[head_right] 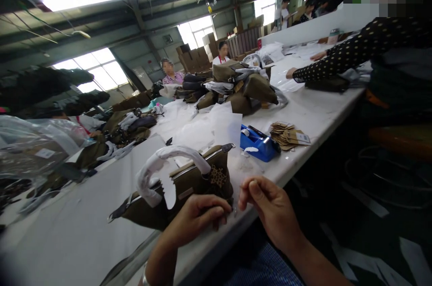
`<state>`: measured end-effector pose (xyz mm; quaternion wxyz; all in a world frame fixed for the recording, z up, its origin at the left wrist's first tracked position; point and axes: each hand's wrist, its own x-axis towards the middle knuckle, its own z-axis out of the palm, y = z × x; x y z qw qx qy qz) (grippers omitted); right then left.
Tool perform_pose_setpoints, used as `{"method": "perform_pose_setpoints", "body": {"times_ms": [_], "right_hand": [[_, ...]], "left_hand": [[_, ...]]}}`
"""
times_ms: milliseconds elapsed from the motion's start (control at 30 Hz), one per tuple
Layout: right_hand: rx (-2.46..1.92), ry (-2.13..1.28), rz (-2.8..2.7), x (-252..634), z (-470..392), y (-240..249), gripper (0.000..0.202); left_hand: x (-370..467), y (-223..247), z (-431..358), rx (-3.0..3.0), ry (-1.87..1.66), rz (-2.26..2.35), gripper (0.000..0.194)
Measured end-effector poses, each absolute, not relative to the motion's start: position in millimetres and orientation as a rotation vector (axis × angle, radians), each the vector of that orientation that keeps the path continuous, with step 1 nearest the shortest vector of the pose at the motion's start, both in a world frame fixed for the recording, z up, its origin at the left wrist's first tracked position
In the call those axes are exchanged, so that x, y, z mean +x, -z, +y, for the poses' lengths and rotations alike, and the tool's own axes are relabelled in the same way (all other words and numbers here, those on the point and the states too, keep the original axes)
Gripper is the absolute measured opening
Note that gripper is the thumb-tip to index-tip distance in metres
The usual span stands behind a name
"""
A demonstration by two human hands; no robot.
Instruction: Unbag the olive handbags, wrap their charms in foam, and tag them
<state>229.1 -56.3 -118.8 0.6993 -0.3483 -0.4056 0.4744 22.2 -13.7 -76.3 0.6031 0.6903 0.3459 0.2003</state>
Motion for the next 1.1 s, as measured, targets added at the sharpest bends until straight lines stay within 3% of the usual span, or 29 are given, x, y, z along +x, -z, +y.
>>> {"method": "perform_pose_setpoints", "body": {"times_ms": [133,267,367,467,633,767,967,1100], "right_hand": [[-0.993,-0.922,-0.815,244,-55,127,0.026],[-1.304,-0.388,-1.177,244,-66,131,0.050],[-1.090,-0.224,-1.658,233,-72,133,0.040],[-0.976,-0.326,-1.853,227,-67,137,0.027],[-1.180,-0.347,-1.531,231,-39,140,0.014],[-1.106,-0.413,-1.508,220,-9,134,0.014],[-1.127,-0.518,-1.558,201,4,133,0.013],[-1.064,-0.901,-1.462,204,-3,135,0.015]], "left_hand": [[13,80,-22,1.675,-0.534,1.051,0.037],[14,80,-30,1.908,-0.576,1.175,0.031],[22,80,-37,1.992,-0.553,1.156,0.029],[28,81,-39,1.998,-0.579,1.141,0.030],[28,93,-31,1.865,-0.936,1.305,0.024],[33,112,-23,1.818,-1.254,1.428,0.026],[42,119,-18,1.834,-1.316,1.491,0.023],[43,114,-14,1.797,-1.320,1.584,0.021]]}}
